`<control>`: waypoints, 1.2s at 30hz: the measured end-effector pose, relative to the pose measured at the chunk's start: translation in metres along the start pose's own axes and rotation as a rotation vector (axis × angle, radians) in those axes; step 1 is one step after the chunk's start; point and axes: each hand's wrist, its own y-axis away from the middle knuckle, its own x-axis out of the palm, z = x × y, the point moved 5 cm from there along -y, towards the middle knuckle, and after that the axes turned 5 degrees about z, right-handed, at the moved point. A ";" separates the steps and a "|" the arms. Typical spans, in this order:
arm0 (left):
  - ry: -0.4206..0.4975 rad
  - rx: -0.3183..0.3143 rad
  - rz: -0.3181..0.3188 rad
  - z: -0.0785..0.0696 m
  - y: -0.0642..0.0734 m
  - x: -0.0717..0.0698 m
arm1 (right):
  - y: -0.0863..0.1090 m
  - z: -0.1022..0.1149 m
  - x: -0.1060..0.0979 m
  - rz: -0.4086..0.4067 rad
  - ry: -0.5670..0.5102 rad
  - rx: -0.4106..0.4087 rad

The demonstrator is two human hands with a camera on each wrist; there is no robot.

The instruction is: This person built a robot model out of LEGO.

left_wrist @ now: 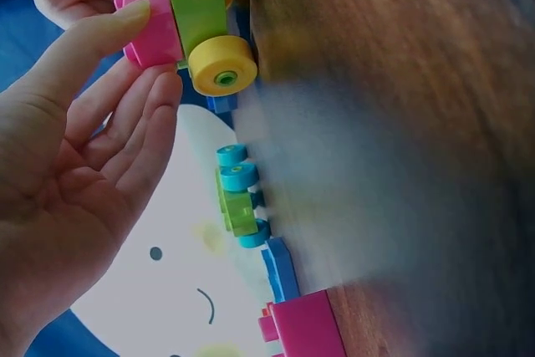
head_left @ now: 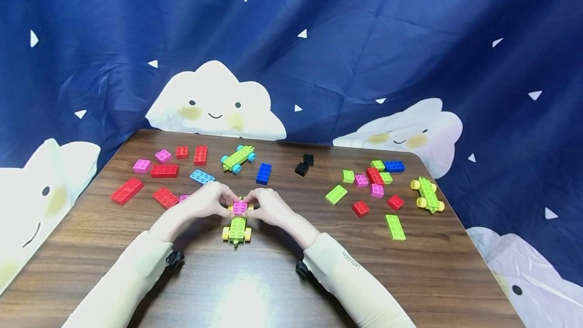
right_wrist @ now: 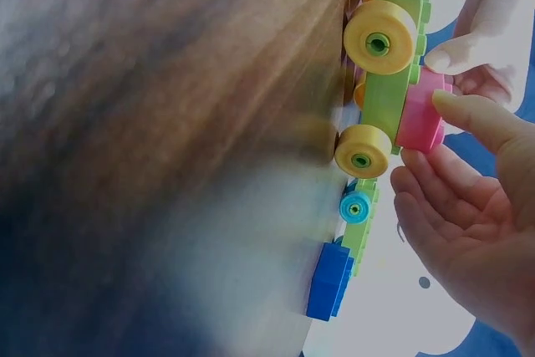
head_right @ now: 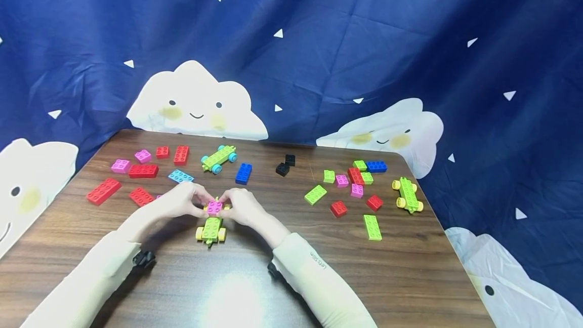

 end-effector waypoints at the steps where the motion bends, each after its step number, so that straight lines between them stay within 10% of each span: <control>1: 0.000 -0.002 0.002 0.000 0.000 0.000 | 0.000 0.000 0.000 -0.001 0.001 0.000; 36: 0.019 -0.077 0.051 0.002 -0.005 0.000 | 0.002 0.003 0.000 -0.001 0.020 0.023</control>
